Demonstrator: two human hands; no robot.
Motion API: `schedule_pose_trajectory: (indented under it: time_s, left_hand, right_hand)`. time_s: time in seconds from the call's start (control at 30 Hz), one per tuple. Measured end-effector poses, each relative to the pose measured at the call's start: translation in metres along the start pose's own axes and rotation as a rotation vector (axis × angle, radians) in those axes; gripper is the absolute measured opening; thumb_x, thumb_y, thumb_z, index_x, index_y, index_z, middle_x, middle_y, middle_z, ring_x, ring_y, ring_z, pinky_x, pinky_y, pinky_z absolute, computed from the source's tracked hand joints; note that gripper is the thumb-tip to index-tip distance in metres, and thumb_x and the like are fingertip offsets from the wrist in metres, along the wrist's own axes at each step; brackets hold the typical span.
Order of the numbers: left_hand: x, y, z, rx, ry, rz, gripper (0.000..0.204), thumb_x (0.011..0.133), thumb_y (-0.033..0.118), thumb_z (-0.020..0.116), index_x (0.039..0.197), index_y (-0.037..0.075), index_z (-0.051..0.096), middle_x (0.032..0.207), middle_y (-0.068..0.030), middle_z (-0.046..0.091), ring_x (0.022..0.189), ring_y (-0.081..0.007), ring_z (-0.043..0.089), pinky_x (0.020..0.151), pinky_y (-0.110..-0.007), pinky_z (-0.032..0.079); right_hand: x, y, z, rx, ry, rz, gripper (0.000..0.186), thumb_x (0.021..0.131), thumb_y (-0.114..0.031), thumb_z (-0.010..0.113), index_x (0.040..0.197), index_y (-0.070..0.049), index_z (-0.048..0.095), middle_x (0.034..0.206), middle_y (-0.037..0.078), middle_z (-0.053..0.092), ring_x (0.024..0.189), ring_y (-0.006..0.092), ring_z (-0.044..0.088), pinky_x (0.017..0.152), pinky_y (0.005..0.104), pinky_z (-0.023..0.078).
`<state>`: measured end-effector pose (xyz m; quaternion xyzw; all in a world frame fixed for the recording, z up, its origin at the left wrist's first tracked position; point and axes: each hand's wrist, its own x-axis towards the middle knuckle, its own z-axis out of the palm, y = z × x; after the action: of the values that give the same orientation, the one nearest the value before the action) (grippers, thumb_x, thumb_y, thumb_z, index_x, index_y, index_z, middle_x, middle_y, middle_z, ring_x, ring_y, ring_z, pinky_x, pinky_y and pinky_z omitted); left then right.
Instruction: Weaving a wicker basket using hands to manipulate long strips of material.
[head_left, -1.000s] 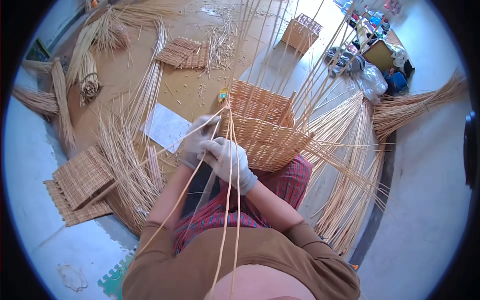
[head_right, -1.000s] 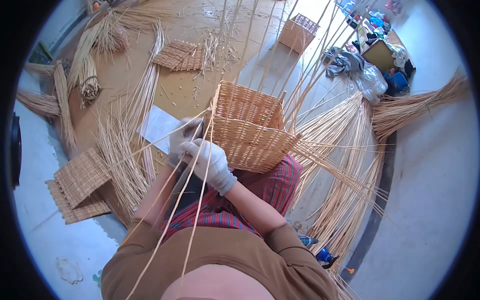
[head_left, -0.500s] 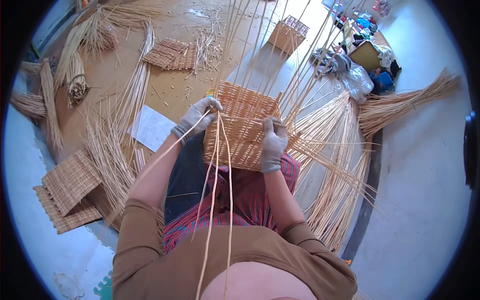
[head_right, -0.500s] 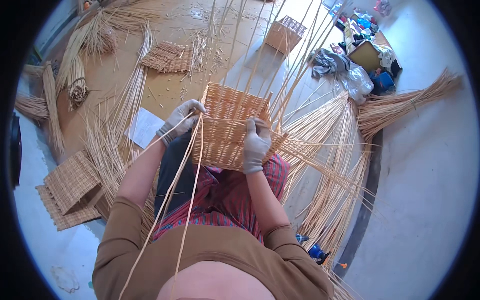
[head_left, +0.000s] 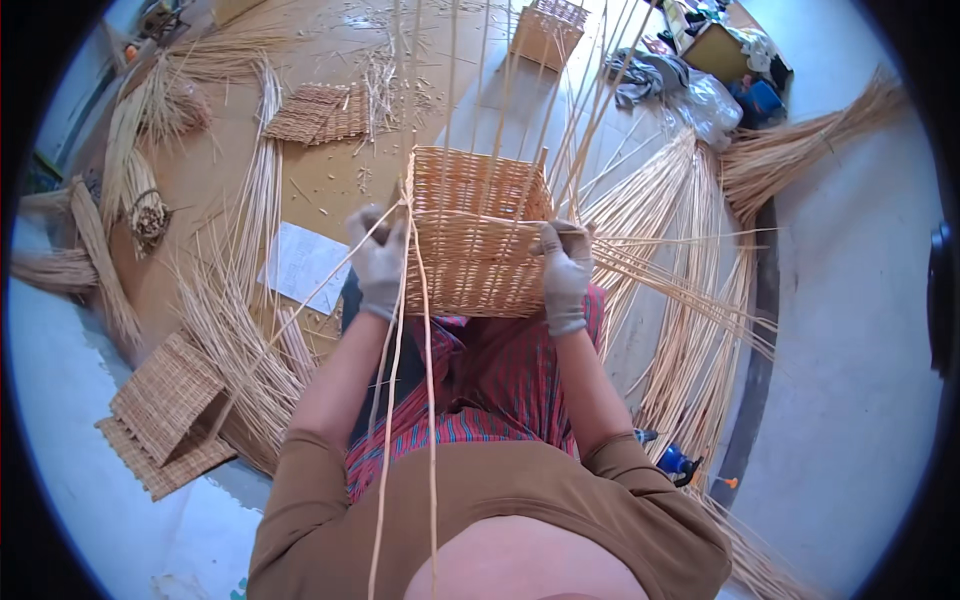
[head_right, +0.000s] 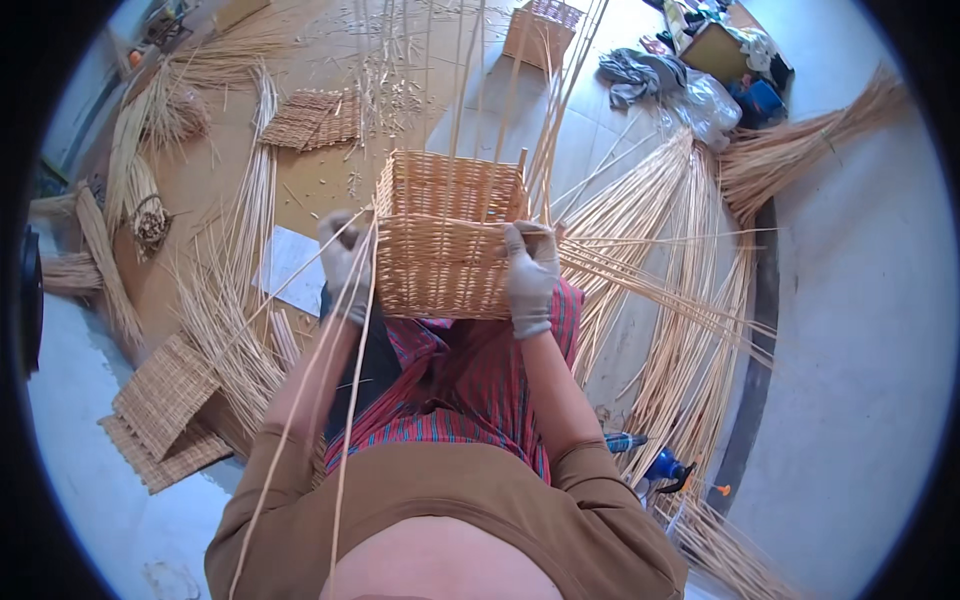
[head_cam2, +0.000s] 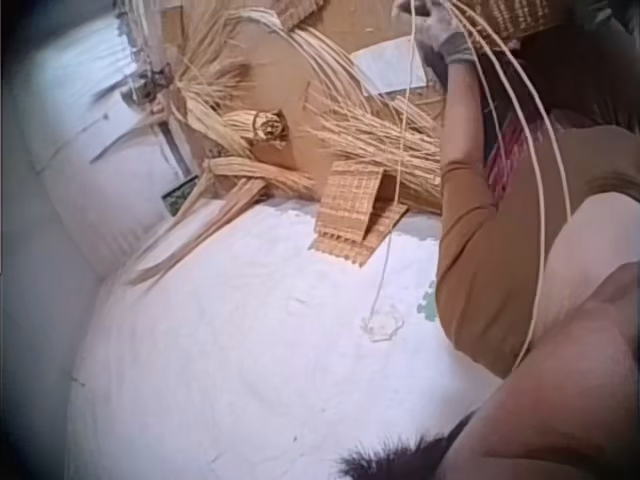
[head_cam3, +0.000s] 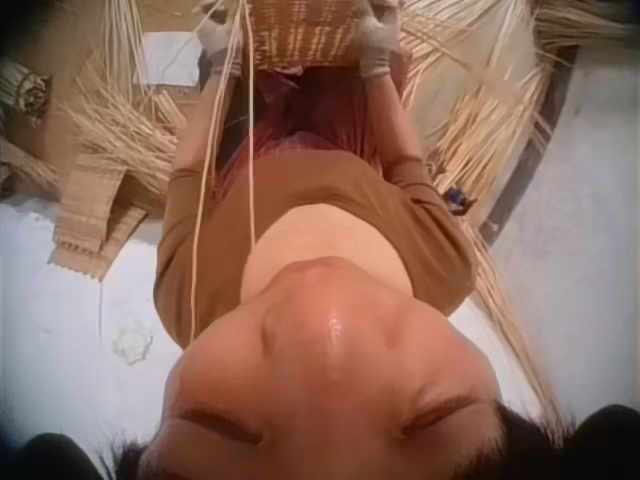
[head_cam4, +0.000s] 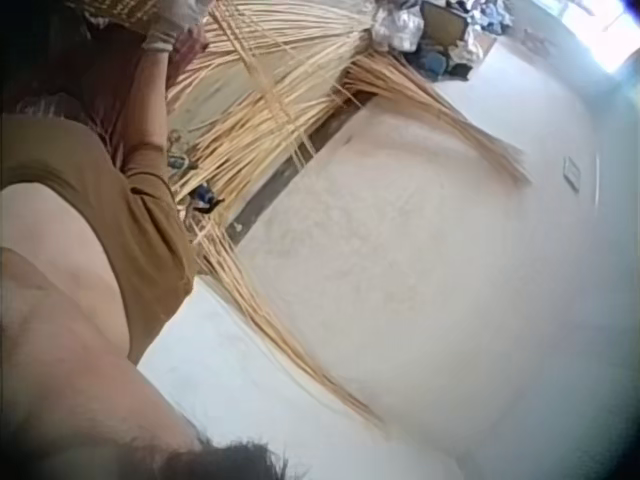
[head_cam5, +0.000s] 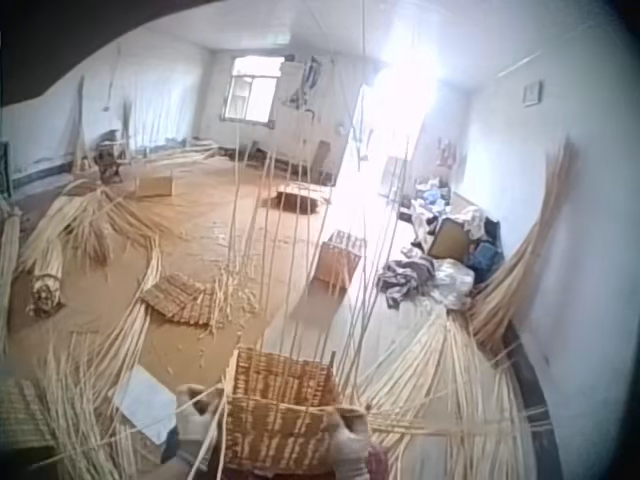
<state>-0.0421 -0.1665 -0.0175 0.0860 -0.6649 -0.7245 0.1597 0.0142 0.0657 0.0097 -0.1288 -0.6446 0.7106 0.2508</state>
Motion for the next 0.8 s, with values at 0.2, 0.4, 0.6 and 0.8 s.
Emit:
schedule_pose_trajectory:
  time_s: [0.2,0.4,0.6,0.8]
  left_hand:
    - [-0.045,0.049,0.057,0.811,-0.546,0.511,0.076,0.084,0.012,0.074,0.151,0.031,0.043,0.144,-0.0182,0.046,0.098,-0.0364,0.067,0.082,-0.046,0.057]
    - [-0.039,0.03,0.057,1.042,-0.529,0.662,0.07,0.086,0.009,0.067,0.149,0.033,0.047,0.131,-0.0152,0.05,0.091,-0.0344,0.065,0.079,-0.046,0.054]
    - [-0.057,0.042,0.115,0.933,-0.682,0.854,0.063,0.085,0.014,0.068,0.144,0.027,0.052,0.134,-0.0153,0.053,0.102,-0.0332,0.063,0.085,-0.044,0.053]
    - [-0.077,0.019,0.151,1.239,-0.678,0.73,0.06,0.096,0.008,0.048,0.147,0.041,0.046,0.097,-0.0116,0.05,0.064,-0.0217,0.064,0.052,-0.039,0.054]
  right_hand:
    - [0.064,-0.042,0.031,-0.651,-0.158,-0.701,0.056,0.089,-0.003,0.066,0.142,-0.013,0.052,0.116,0.012,0.068,0.09,0.027,0.069,0.078,0.0364,0.056]
    - [0.087,-0.056,0.011,-0.337,0.034,-0.504,0.066,0.093,-0.006,0.058,0.152,-0.01,0.03,0.116,0.012,0.066,0.093,0.0215,0.068,0.081,0.0348,0.056]
    - [0.027,-0.031,-0.061,-0.498,0.292,-0.194,0.006,0.096,-0.003,0.063,0.1,-0.005,0.059,0.091,0.01,0.071,0.08,0.0176,0.069,0.076,0.0295,0.055]
    - [0.068,-0.035,-0.063,-1.175,0.369,-0.759,0.083,0.083,-0.018,0.074,0.156,-0.014,0.033,0.116,0.02,0.067,0.11,0.0399,0.061,0.101,0.0486,0.043]
